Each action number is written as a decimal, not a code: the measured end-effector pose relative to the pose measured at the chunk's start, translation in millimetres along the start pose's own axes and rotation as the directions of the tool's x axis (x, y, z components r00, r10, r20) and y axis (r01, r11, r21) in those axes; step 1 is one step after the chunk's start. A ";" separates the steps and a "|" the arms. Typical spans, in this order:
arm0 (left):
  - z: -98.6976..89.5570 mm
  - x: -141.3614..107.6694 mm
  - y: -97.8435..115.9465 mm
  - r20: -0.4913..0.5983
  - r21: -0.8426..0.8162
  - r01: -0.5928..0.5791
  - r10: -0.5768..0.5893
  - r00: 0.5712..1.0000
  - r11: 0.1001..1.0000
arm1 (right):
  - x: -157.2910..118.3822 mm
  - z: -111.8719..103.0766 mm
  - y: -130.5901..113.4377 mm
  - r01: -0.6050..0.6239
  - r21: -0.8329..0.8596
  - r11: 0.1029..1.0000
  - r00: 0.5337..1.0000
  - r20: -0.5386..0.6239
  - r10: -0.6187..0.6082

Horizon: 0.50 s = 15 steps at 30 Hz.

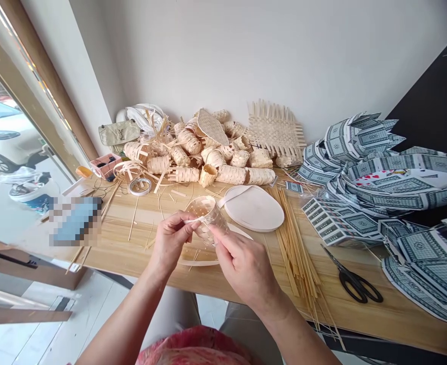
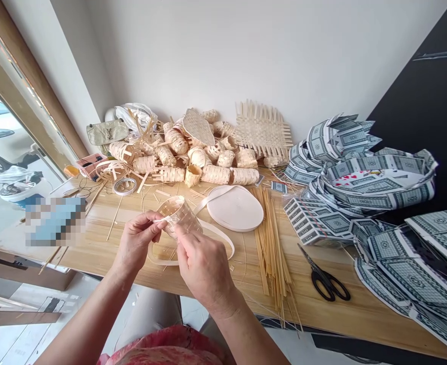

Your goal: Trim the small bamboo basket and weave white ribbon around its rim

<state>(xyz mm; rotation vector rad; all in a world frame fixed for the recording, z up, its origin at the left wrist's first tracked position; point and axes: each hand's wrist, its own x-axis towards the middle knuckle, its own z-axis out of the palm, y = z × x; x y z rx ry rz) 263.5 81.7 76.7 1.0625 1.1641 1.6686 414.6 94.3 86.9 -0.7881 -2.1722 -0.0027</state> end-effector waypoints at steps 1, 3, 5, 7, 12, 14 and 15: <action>-0.3 -0.1 0.1 0.002 0.000 0.003 -0.003 1.000 1.000 | -0.3 0.0 0.3 0.006 -0.002 1.000 1.000 -0.004 -0.006; -0.8 -0.5 -0.1 0.006 -0.002 0.009 -0.009 1.000 1.000 | -0.8 -0.1 0.7 0.010 -0.011 1.000 1.000 0.000 -0.010; -0.8 -0.7 -0.9 0.006 0.006 0.005 -0.005 1.000 1.000 | -1.1 -0.3 1.1 0.009 -0.022 1.000 1.000 0.010 -0.008; -0.7 -0.5 -1.9 0.008 0.039 -0.020 0.020 1.000 0.999 | -1.2 -0.3 1.7 0.013 -0.029 0.999 1.000 0.015 -0.013; -0.1 -0.9 -3.3 0.047 0.363 -0.305 0.310 0.950 0.880 | -2.4 -0.2 1.8 0.001 -0.035 0.999 1.000 0.009 -0.001; 0.3 -2.5 -2.4 0.111 0.545 -0.463 0.487 0.866 0.699 | -4.1 -0.1 0.6 -0.022 -0.012 1.000 1.000 -0.014 0.022; 0.4 -3.7 -1.6 0.155 0.617 -0.525 0.564 0.811 0.586 | -5.3 -0.1 -0.3 -0.039 0.012 0.999 0.999 -0.033 0.040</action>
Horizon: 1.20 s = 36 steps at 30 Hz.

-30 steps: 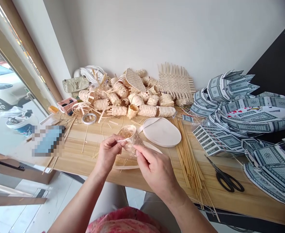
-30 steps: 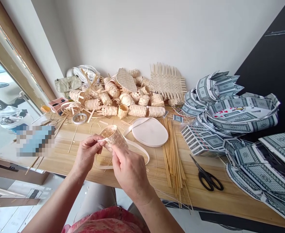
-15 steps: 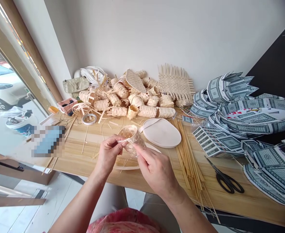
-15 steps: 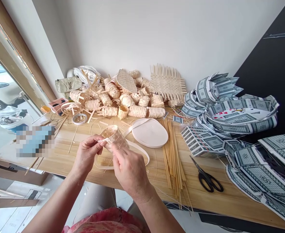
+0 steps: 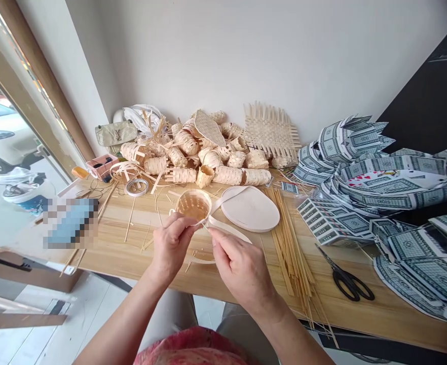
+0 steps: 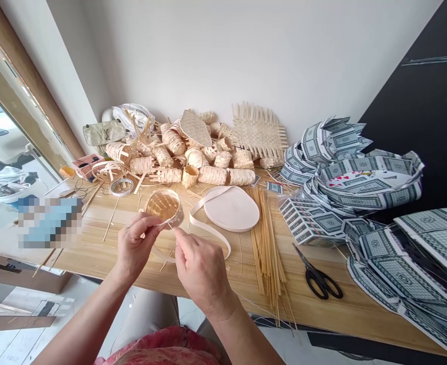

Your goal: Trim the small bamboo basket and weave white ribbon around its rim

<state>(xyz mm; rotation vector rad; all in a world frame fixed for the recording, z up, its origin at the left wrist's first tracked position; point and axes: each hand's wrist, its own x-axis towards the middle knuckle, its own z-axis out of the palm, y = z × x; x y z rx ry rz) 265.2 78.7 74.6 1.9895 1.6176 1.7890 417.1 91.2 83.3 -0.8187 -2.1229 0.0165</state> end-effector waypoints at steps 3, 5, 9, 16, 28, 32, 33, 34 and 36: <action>-3.1 -2.6 3.8 0.004 0.240 -0.254 0.261 0.965 0.937 | -5.2 -0.4 -2.7 -0.073 0.117 0.990 0.996 -0.042 0.078; -5.5 -4.4 6.1 0.064 0.312 -0.362 0.361 0.930 0.878 | -9.0 -1.0 -4.6 -0.122 0.201 0.972 0.989 -0.054 0.136; -8.2 -6.5 10.8 0.112 0.332 -0.417 0.404 0.908 0.846 | -14.3 -1.7 -8.0 -0.174 0.301 0.937 0.976 -0.071 0.204; -1.6 -11.1 15.5 0.083 0.305 -0.382 0.376 0.923 0.872 | -15.8 2.6 -10.1 -0.215 0.340 0.915 0.963 -0.083 0.257; -3.2 -9.6 0.9 0.118 0.307 -0.409 0.392 0.912 0.859 | -15.2 8.6 -6.3 -0.337 0.404 0.850 0.938 0.063 0.342; -0.8 -11.3 2.8 0.125 0.286 -0.411 0.391 0.912 0.866 | -16.2 11.5 -3.7 -0.410 0.484 0.773 0.904 0.102 0.416; 0.5 -11.9 4.0 0.129 0.275 -0.412 0.392 0.911 0.868 | -15.1 11.4 -3.5 -0.422 0.488 0.764 0.898 0.107 0.427; 1.7 -12.5 4.9 0.132 0.265 -0.413 0.392 0.910 0.871 | -13.6 10.6 -3.5 -0.434 0.486 0.759 0.892 0.116 0.436; 3.1 -13.3 4.8 0.143 0.250 -0.416 0.392 0.909 0.874 | -9.9 6.1 -3.6 -0.454 0.460 0.763 0.888 0.157 0.433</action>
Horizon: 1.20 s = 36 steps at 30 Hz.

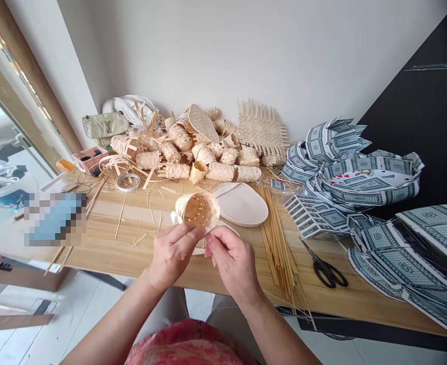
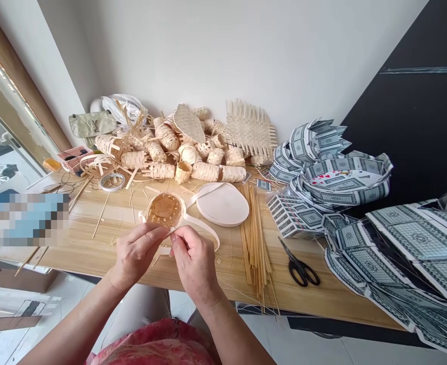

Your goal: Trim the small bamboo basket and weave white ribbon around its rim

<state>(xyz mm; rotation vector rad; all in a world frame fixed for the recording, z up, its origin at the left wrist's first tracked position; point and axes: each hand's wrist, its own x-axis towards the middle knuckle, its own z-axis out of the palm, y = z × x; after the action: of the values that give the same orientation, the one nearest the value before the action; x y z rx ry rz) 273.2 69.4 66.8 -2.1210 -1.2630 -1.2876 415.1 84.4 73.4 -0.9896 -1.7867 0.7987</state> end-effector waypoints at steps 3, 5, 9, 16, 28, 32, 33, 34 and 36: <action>0.9 -2.3 -5.1 0.024 -0.011 0.009 -0.009 1.000 1.000 | 5.1 -13.3 -9.1 0.075 -0.119 0.990 0.996 0.054 -0.069; 1.1 -3.6 -9.4 0.050 -0.005 0.003 -0.003 0.999 1.000 | 11.2 -24.8 -16.7 0.194 -0.226 0.955 0.981 0.022 -0.194; 2.1 -2.1 -10.0 0.109 0.012 -0.095 0.093 0.990 0.995 | 30.7 -37.8 -31.8 0.269 -0.411 0.871 0.962 0.152 -0.225; 2.9 1.9 -4.4 0.169 -0.011 -0.214 0.213 0.962 0.977 | 46.3 -28.3 -37.5 0.196 -0.562 0.804 0.936 0.352 0.017; -7.7 19.6 -4.6 0.200 -0.429 0.035 0.057 0.978 0.903 | 49.5 -53.9 -49.8 -0.021 0.414 0.910 1.000 0.017 0.015; -9.2 29.0 -10.1 0.368 -0.647 0.338 -0.108 0.923 0.683 | 78.9 -81.0 -36.0 0.027 0.509 0.861 0.997 -0.074 0.013; -9.4 30.5 -11.9 0.411 -0.671 0.396 -0.130 0.902 0.626 | 86.0 -90.1 -31.6 0.032 0.506 0.862 0.993 -0.113 0.030; -9.8 31.8 -13.8 0.445 -0.685 0.445 -0.152 0.883 0.577 | 92.7 -99.9 -27.0 0.024 0.493 0.870 0.987 -0.151 0.058; -10.5 34.0 -17.9 0.489 -0.694 0.515 -0.195 0.850 0.503 | 105.1 -122.2 -17.7 -0.003 0.425 0.905 0.965 -0.235 0.114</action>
<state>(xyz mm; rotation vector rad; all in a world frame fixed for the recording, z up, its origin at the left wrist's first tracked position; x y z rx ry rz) 259.1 89.3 98.4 -2.9323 -1.5043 -2.0536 495.3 180.9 176.0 -0.8156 -1.2941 0.9970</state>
